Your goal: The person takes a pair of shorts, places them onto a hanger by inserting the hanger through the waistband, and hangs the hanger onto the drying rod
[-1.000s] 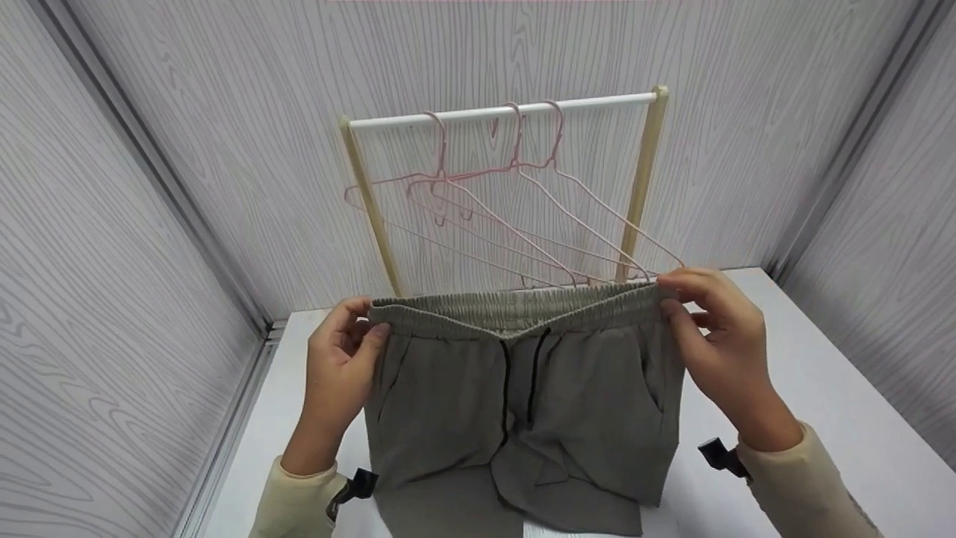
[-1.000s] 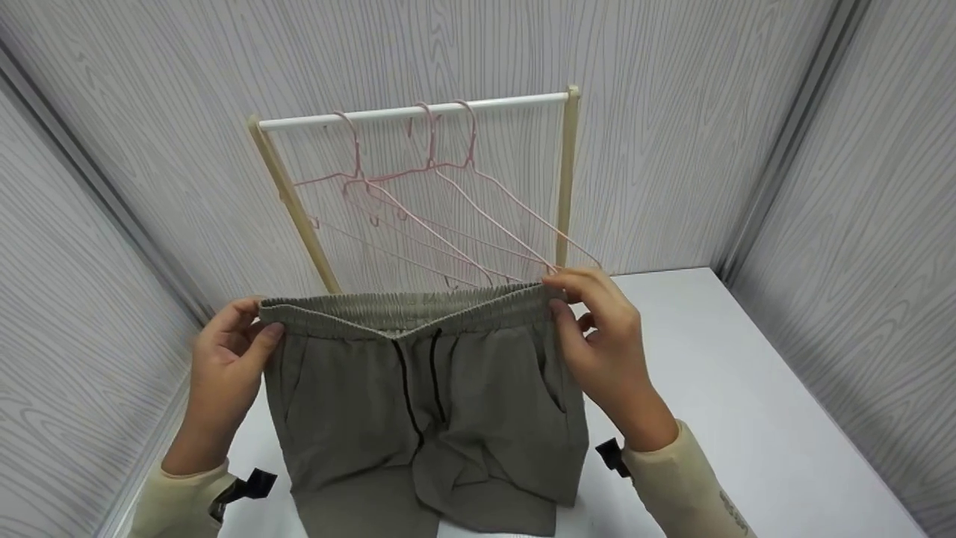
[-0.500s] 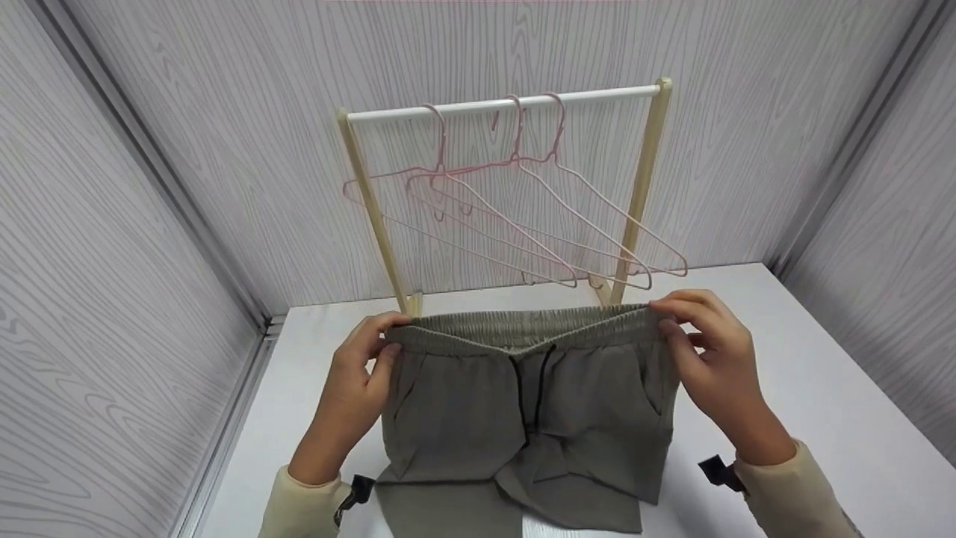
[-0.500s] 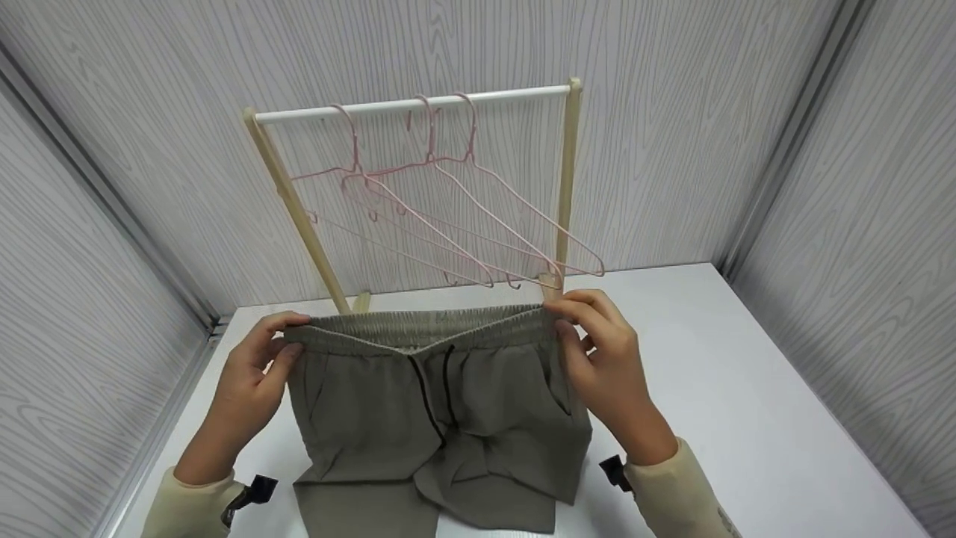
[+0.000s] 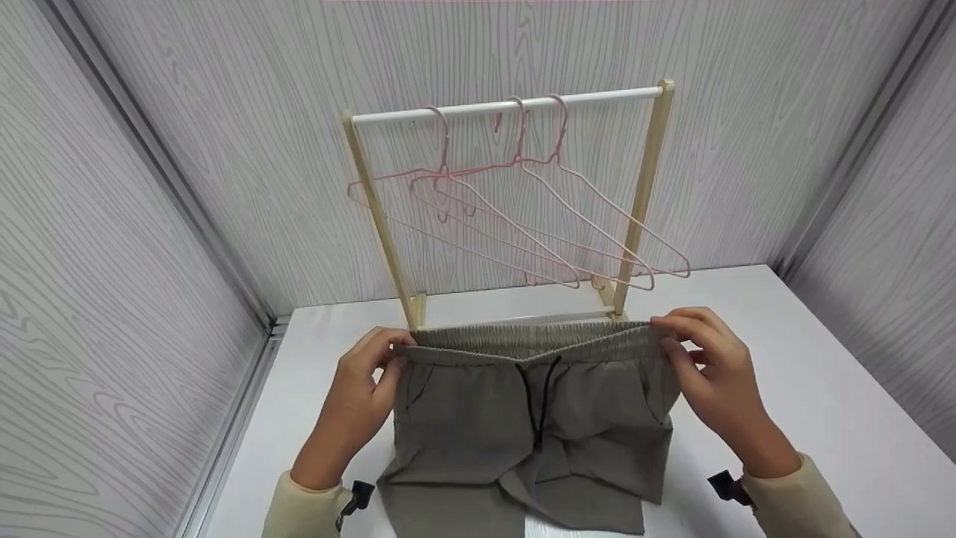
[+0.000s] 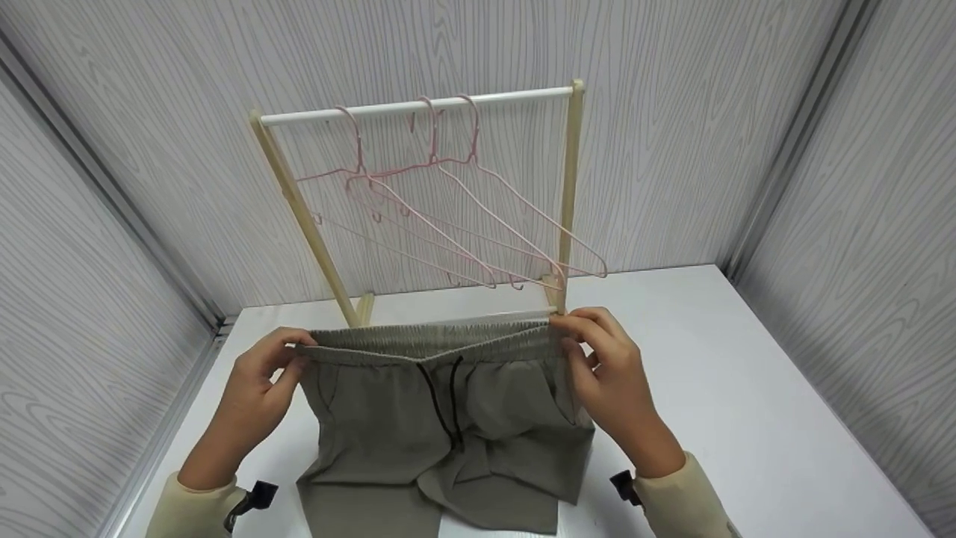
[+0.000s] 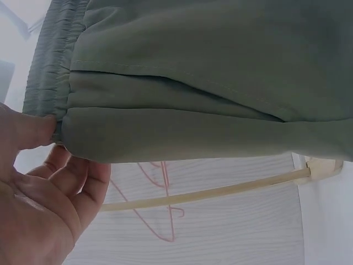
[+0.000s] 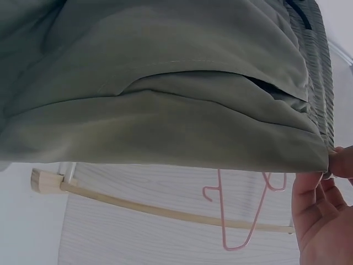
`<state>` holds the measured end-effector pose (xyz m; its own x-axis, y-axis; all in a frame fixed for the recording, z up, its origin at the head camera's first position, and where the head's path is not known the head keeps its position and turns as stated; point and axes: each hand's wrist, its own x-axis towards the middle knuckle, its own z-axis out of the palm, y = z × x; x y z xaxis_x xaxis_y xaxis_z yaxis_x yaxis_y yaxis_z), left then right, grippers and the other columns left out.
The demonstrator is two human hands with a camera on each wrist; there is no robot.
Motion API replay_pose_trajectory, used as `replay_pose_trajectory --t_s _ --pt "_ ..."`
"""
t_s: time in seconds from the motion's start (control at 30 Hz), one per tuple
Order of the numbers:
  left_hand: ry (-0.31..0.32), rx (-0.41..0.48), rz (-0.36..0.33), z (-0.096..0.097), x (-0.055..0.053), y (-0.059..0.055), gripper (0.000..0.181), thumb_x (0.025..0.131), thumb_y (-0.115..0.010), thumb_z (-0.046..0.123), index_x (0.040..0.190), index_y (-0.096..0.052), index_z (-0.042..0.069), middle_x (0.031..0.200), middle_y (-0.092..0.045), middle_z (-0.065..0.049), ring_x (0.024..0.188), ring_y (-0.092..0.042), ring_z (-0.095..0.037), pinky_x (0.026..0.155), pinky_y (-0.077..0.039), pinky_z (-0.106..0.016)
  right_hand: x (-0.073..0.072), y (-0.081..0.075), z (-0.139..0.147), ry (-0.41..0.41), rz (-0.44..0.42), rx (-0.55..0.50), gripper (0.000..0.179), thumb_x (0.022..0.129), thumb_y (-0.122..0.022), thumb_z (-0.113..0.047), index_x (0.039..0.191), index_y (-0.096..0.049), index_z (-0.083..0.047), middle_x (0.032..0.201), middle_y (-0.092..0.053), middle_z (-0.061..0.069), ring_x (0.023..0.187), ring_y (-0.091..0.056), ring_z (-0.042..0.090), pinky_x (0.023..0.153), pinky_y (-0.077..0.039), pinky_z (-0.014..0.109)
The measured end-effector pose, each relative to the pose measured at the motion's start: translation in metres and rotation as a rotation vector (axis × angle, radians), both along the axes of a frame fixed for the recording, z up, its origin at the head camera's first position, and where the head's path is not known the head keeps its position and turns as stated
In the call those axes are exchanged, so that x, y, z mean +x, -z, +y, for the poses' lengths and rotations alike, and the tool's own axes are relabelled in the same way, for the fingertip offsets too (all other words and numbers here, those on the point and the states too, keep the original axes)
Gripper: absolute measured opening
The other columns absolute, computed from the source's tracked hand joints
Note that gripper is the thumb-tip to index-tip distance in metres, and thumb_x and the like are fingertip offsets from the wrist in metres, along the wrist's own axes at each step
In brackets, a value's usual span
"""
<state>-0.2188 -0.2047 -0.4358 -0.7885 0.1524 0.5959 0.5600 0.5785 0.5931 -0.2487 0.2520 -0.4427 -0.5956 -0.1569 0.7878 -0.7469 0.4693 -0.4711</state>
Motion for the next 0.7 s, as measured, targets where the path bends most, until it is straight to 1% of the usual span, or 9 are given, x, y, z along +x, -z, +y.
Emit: replay_pose_trajectory --t_s 0.1,0.23,0.33,0.47,0.57,0.7 --pt "0.003 0.0 0.006 0.0 0.0 0.002 0.026 0.107 -0.061 -0.004 0.113 -0.07 0.019 0.113 -0.069 0.012 0.101 -0.069 -0.007 0.084 -0.061 -0.035 0.001 0.003 0.001 0.002 -0.017 0.042 0.049 0.094 -0.07 0.02 0.129 -0.079 -0.013 0.12 -0.07 0.007 0.097 -0.068 0.008 0.064 -0.053 0.014" --pt "0.016 0.005 0.009 0.001 0.0 0.004 0.027 0.107 -0.061 -0.004 0.112 -0.071 0.02 0.112 -0.069 0.012 0.099 -0.068 -0.007 0.083 -0.06 -0.034 0.002 0.006 0.003 0.0 -0.073 0.106 0.05 0.095 -0.071 0.017 0.132 -0.077 -0.016 0.122 -0.069 0.003 0.097 -0.064 0.007 0.063 -0.053 0.015" --pt "0.015 0.006 0.012 0.002 0.0 0.007 0.028 0.107 -0.06 -0.004 0.111 -0.071 0.022 0.11 -0.068 0.013 0.094 -0.064 -0.007 0.08 -0.056 -0.03 0.003 0.008 0.005 -0.019 -0.122 0.15 0.047 0.098 -0.07 0.014 0.131 -0.077 -0.018 0.121 -0.068 0.0 0.095 -0.063 0.007 0.061 -0.052 0.016" --pt "0.008 0.009 0.016 0.004 0.001 0.012 0.029 0.108 -0.059 -0.003 0.111 -0.071 0.023 0.109 -0.068 0.013 0.09 -0.06 -0.007 0.077 -0.052 -0.028 0.003 0.013 0.006 -0.05 -0.182 0.191 0.047 0.098 -0.07 0.014 0.127 -0.077 -0.023 0.118 -0.067 -0.005 0.09 -0.063 0.007 0.058 -0.052 0.019" --pt "0.007 0.008 -0.005 0.005 0.003 0.014 0.026 0.109 -0.061 0.001 0.112 -0.072 0.024 0.107 -0.068 0.009 0.087 -0.058 -0.008 0.075 -0.052 -0.028 0.002 0.017 0.007 -0.053 -0.218 0.214 0.048 0.096 -0.071 0.016 0.123 -0.077 -0.023 0.117 -0.067 -0.008 0.089 -0.066 0.007 0.056 -0.052 0.022" --pt "0.006 0.007 -0.054 0.008 0.005 0.016 0.017 0.106 -0.069 0.008 0.112 -0.073 0.024 0.107 -0.068 0.007 0.082 -0.056 -0.009 0.073 -0.054 -0.032 0.0 0.024 0.008 -0.054 -0.25 0.246 0.047 0.093 -0.072 0.017 0.118 -0.076 -0.022 0.116 -0.068 -0.01 0.093 -0.071 0.009 0.056 -0.055 0.025"
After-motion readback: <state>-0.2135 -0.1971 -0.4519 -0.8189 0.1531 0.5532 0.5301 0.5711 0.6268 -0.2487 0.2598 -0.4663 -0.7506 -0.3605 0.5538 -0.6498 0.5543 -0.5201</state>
